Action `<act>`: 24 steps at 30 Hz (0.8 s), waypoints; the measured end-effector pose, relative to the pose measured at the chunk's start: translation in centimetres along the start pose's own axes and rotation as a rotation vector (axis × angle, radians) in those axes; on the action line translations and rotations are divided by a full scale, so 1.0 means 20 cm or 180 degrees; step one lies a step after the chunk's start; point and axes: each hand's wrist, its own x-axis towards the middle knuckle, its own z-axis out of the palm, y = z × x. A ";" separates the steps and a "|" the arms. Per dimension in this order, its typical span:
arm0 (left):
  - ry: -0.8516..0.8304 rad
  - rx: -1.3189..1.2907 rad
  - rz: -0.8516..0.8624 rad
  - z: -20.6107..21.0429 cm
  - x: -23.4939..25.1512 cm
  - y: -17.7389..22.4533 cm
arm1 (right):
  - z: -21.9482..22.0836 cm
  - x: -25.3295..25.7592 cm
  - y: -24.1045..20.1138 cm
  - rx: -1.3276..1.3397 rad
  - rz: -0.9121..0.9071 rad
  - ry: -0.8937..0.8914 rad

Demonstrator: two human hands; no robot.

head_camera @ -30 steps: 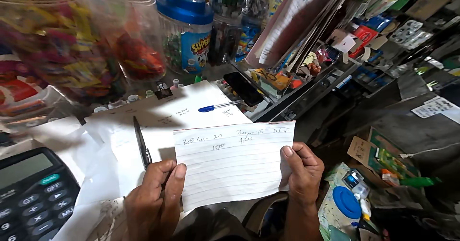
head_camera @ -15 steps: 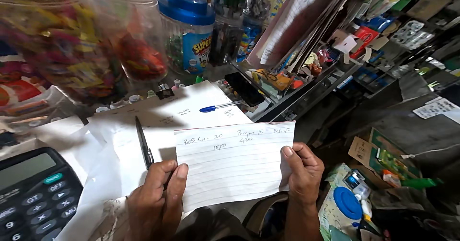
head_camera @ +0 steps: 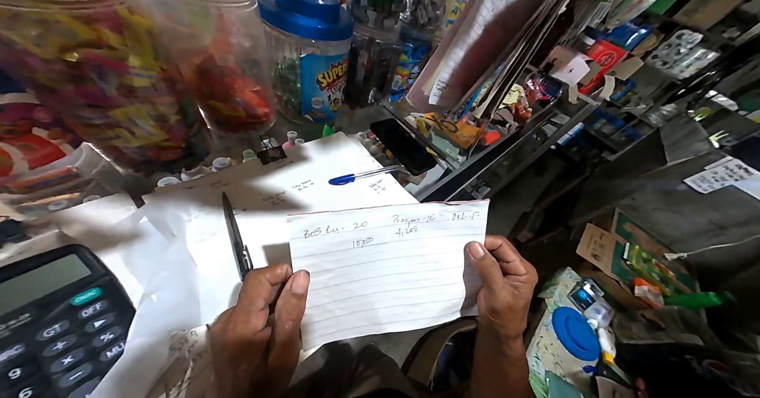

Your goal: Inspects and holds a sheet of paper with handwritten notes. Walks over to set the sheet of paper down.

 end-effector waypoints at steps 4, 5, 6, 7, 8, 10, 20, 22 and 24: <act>-0.0007 0.0009 -0.0058 0.00 0.00 0.01 | 0.00 0.00 0.00 -0.0029 -0.0021 -0.0002; -0.0023 -0.0017 -0.0063 0.00 0.00 0.01 | 0.00 0.00 0.00 -0.0028 -0.0029 -0.0013; -0.0031 -0.0032 -0.0068 0.00 0.00 0.01 | -0.01 0.00 0.00 -0.0018 -0.0038 -0.0019; -0.0028 -0.0040 -0.0072 0.00 0.00 0.01 | -0.01 0.00 0.00 -0.0014 -0.0046 -0.0020; -0.0023 -0.0037 -0.0077 0.00 0.00 0.01 | -0.01 0.00 0.00 -0.0013 -0.0054 -0.0021; -0.0018 0.0007 -0.0084 0.00 0.00 0.01 | 0.00 0.00 -0.01 -0.0032 -0.0050 -0.0014; -0.0003 -0.0030 -0.0078 0.00 -0.01 0.01 | 0.01 -0.01 -0.01 -0.0032 -0.0018 0.0016; -0.0026 -0.0030 -0.0091 0.00 0.00 0.01 | 0.01 0.00 -0.01 -0.0035 -0.0010 0.0019; -0.0016 -0.0018 -0.0119 0.00 -0.01 0.02 | 0.01 0.00 -0.01 -0.0027 -0.0005 0.0021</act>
